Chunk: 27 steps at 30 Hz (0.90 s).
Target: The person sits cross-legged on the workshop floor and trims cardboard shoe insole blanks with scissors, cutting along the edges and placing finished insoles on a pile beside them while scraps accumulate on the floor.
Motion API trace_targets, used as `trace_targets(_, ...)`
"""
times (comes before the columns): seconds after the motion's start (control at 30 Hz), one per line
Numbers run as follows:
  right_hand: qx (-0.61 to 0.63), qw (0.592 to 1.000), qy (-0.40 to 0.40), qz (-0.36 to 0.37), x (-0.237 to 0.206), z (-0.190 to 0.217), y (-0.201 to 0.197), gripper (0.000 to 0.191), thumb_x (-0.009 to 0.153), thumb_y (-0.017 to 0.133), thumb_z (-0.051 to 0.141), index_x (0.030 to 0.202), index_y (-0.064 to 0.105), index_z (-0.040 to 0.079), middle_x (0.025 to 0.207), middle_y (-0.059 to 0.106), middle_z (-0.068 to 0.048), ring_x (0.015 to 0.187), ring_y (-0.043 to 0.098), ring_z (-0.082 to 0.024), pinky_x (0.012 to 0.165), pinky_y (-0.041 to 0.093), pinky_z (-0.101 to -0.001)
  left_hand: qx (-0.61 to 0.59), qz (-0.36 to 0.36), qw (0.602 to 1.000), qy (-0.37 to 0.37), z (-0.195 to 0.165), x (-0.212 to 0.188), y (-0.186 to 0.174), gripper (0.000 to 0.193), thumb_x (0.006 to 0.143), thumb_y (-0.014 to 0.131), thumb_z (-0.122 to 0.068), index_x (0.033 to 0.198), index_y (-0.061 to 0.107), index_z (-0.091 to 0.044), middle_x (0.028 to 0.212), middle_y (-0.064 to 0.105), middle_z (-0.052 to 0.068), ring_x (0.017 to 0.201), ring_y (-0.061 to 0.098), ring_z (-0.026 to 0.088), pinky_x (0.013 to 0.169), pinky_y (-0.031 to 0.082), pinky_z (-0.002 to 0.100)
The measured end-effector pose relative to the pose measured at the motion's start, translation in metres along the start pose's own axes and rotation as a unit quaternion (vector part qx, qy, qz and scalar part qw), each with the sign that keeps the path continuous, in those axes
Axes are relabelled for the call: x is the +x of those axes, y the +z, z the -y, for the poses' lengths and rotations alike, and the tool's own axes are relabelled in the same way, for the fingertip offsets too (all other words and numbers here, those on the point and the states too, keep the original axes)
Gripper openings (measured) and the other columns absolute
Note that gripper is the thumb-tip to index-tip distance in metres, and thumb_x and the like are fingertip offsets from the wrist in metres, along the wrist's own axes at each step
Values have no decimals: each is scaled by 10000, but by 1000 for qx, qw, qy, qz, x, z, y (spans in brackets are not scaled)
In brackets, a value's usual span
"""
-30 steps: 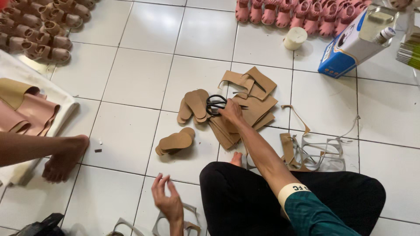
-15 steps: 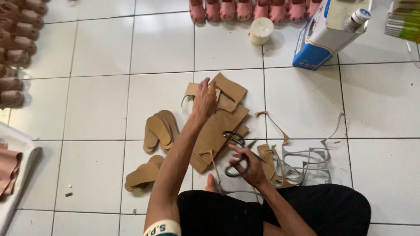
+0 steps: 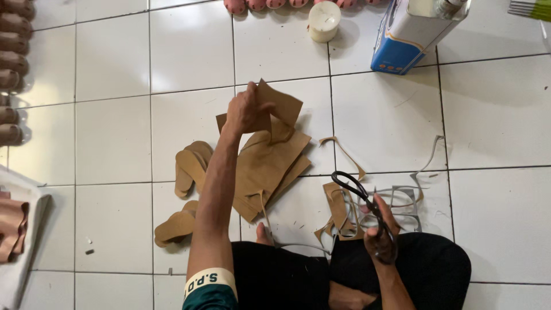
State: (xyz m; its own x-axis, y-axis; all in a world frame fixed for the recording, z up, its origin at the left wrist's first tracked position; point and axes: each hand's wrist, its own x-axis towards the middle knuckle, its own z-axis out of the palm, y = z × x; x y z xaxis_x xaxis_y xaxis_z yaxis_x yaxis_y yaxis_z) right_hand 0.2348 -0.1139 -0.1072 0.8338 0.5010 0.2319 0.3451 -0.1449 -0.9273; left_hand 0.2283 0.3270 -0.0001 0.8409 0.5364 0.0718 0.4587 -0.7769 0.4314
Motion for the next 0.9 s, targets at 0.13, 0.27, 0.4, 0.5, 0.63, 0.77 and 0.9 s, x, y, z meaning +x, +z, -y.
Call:
trace_targets(0.13, 177, 984, 29, 14, 17, 8, 9, 1081, 915, 471, 792, 1554, 358, -73, 1277, 663, -238, 1189, 681, -345, 1007, 580, -492, -294, -120, 944, -87, -13, -28, -23, 446, 999, 661, -408, 1145, 641, 13, 954, 754, 157, 820, 748, 266, 687, 608, 372)
trace_targets(0.27, 168, 985, -46, -18, 23, 24, 7, 1061, 939, 485, 768, 1553, 368, -89, 1329, 616, -276, 1181, 679, -381, 991, 590, -513, -584, -119, 782, -184, -51, -123, 17, 459, 1020, 623, -380, 1257, 645, 12, 1119, 722, 70, 991, 662, 146, 844, 571, 309)
trace_targets(0.4, 106, 981, -148, -74, 18, 38, -10, 993, 984, 472, 722, 1599, 330, -44, 1365, 612, -255, 1228, 690, -388, 1041, 602, -534, -380, -108, 908, -138, -95, -229, 74, 551, 972, 756, -391, 1271, 628, 53, 1173, 720, 177, 1090, 699, 264, 944, 558, 451)
trace_targets(0.5, 137, 967, -191, -102, 4, 49, -36, 978, 1027, 490, 686, 1635, 230, -34, 1438, 548, -244, 1246, 662, -378, 1032, 592, -530, 159, -289, 941, -74, -105, -290, 79, 622, 775, 773, -444, 1197, 674, 2, 1167, 726, 201, 1105, 680, 409, 888, 538, 477)
trace_targets(0.63, 99, 963, -175, -178, -23, 68, -78, 826, 1121, 569, 535, 1644, 229, -6, 1459, 541, -271, 1168, 688, -374, 959, 587, -512, 75, 70, 994, -44, -114, -322, 77, 638, 825, 728, -635, 884, 737, 0, 890, 739, 204, 848, 717, 379, 794, 557, 472)
trace_targets(0.77, 285, 940, -62, -178, -31, 92, -111, 841, 1195, 619, 415, 1707, 52, 65, 1166, 716, -235, 1014, 730, -321, 970, 618, -442, 80, 89, 992, 36, -119, -329, 75, 581, 864, 689, -616, 739, 731, -49, 731, 719, 183, 691, 729, 340, 676, 567, 452)
trace_targets(0.9, 387, 918, -11, -82, -47, 107, -135, 1026, 1095, 672, 346, 1710, -129, 164, 1092, 729, -172, 890, 744, -285, 832, 630, -408, -1, 28, 998, -60, -127, -339, 55, 532, 932, 681, -558, 795, 778, -53, 782, 745, 168, 742, 733, 335, 698, 570, 437)
